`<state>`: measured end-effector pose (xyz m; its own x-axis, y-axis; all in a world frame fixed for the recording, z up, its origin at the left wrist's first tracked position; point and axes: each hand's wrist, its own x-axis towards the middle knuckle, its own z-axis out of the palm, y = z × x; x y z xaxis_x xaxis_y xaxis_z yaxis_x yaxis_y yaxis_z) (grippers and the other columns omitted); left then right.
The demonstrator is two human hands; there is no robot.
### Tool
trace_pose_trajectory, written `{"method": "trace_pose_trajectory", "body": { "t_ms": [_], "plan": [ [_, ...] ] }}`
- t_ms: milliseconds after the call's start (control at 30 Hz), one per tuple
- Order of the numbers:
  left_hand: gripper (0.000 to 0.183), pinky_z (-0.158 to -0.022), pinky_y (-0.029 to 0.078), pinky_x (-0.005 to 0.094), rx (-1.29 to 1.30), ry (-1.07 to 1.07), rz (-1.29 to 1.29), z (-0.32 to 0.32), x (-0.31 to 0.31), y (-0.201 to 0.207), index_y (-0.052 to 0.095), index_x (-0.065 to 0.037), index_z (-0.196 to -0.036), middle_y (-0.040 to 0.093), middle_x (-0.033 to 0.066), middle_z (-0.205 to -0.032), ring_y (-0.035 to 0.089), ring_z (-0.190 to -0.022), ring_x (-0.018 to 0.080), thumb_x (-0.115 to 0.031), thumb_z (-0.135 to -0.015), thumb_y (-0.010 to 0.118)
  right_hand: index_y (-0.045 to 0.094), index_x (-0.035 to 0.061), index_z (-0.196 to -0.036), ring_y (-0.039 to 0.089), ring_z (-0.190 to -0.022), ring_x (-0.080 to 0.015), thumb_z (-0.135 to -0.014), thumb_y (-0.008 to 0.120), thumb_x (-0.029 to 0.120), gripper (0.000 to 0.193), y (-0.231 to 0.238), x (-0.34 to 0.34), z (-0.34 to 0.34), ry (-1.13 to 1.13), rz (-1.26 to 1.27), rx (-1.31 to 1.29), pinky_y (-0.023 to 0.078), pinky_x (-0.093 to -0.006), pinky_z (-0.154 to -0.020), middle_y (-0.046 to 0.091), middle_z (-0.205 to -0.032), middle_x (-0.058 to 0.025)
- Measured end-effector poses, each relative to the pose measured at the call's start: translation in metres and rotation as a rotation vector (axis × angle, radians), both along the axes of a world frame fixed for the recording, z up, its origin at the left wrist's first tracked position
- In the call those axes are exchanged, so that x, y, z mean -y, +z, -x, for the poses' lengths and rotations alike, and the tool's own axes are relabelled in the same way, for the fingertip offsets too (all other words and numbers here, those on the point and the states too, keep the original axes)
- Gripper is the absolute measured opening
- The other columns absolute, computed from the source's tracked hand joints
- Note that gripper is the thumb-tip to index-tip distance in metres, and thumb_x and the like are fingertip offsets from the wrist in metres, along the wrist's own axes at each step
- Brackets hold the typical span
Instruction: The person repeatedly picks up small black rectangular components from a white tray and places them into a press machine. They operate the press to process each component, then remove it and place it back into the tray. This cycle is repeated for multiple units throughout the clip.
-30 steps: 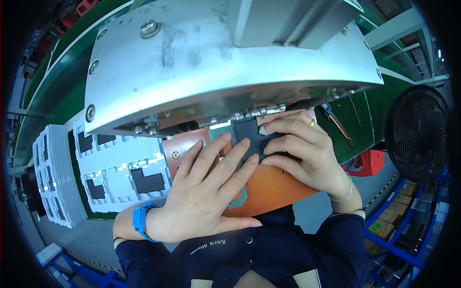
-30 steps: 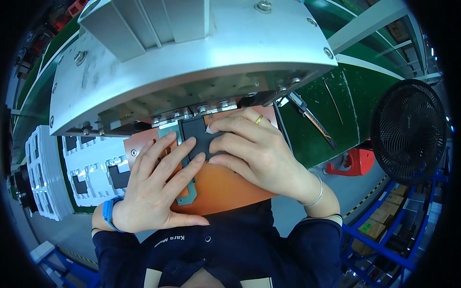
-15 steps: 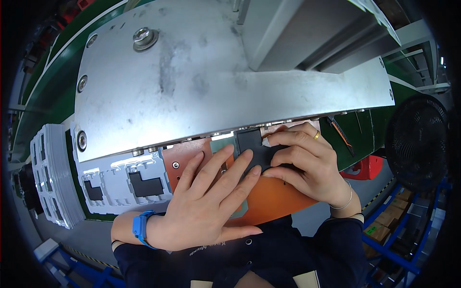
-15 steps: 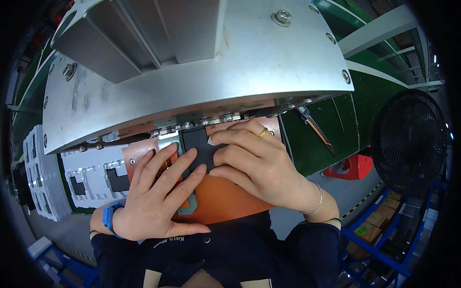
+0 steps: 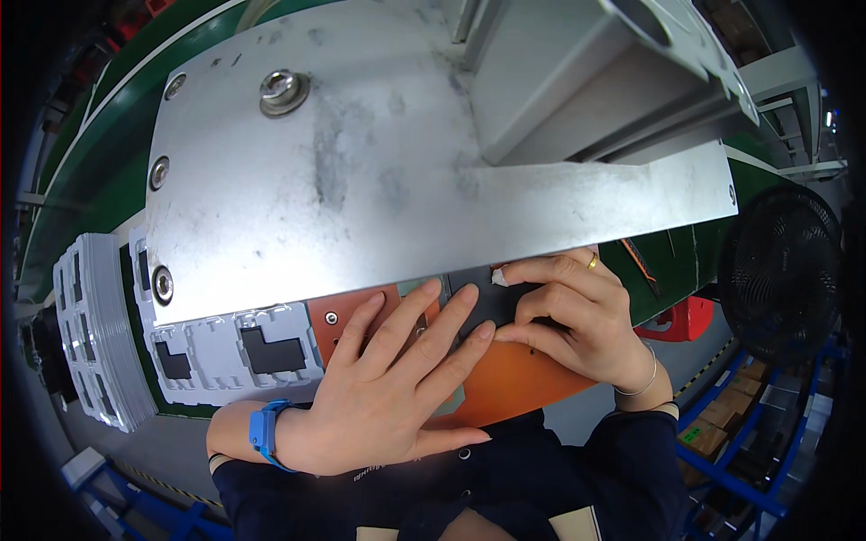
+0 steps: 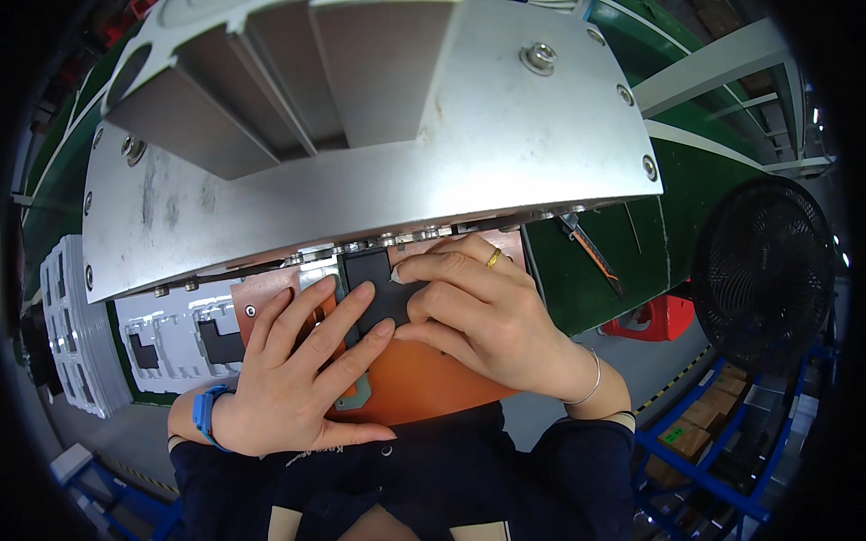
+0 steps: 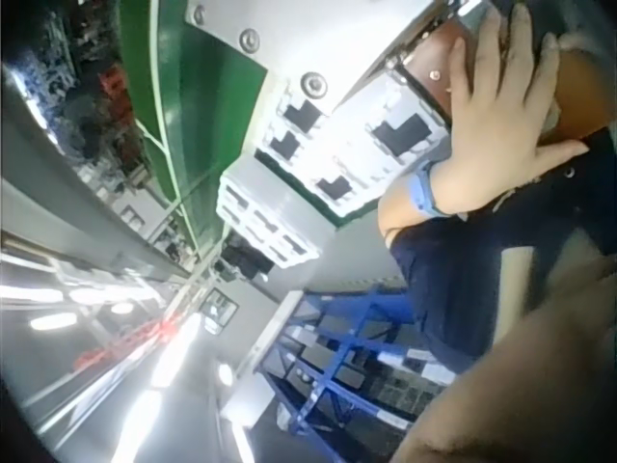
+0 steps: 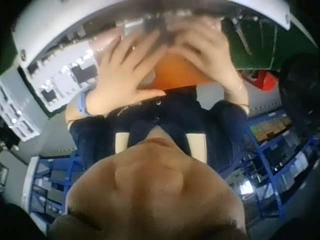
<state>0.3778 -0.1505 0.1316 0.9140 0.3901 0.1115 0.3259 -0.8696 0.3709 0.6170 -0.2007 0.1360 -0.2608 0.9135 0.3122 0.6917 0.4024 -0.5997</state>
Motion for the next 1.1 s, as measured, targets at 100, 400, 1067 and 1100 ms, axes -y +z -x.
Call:
{"method": "trace_pose_trajectory", "body": {
  "t_ms": [100,400,1067,1100],
  "plan": [
    [0.086,-0.108,0.029,0.0526,0.004,-0.007,0.008,-0.0001,-0.0009,-0.0006,0.058,-0.015,-0.135,0.046,0.0136,-0.147,0.041,-0.131,0.0370,-0.076,-0.075,0.058,0.060,0.0040,-0.076,0.060,-0.093,-0.0270,-0.070,0.082,0.014,0.025,0.0002,0.0006,0.0005,-0.010,-0.005,0.010,0.051,-0.0353,-0.078,0.066,-0.108,-0.0116],
    [0.085,-0.107,0.030,0.0531,0.008,0.007,0.014,-0.0004,0.0009,-0.0005,0.057,-0.015,-0.136,0.046,0.0134,-0.147,0.041,-0.132,0.0369,-0.074,-0.075,0.060,0.059,0.0044,-0.077,0.059,-0.091,-0.0270,-0.071,0.082,0.012,0.025,0.0020,0.0011,0.0025,-0.026,-0.005,0.006,0.051,-0.0353,-0.075,0.066,-0.106,-0.0112],
    [0.074,-0.103,0.036,0.0515,0.046,0.046,-0.004,-0.0037,0.0019,0.0019,0.060,-0.015,-0.132,0.048,0.0130,-0.145,0.044,-0.128,0.0370,-0.062,-0.076,0.069,0.054,0.0061,-0.073,0.061,-0.098,-0.0278,-0.070,0.082,0.011,0.029,0.0007,0.0008,0.0011,-0.017,0.014,-0.037,0.048,-0.0375,-0.080,0.065,-0.105,-0.0111],
    [0.073,-0.102,0.037,0.0515,0.053,0.047,-0.001,-0.0040,0.0018,0.0020,0.060,-0.015,-0.132,0.048,0.0132,-0.144,0.044,-0.128,0.0374,-0.061,-0.076,0.070,0.054,0.0063,-0.073,0.061,-0.099,-0.0277,-0.070,0.082,0.011,0.029,0.0004,0.0013,0.0013,-0.022,0.016,-0.040,0.048,-0.0378,-0.081,0.065,-0.105,-0.0109]
  ]
}}
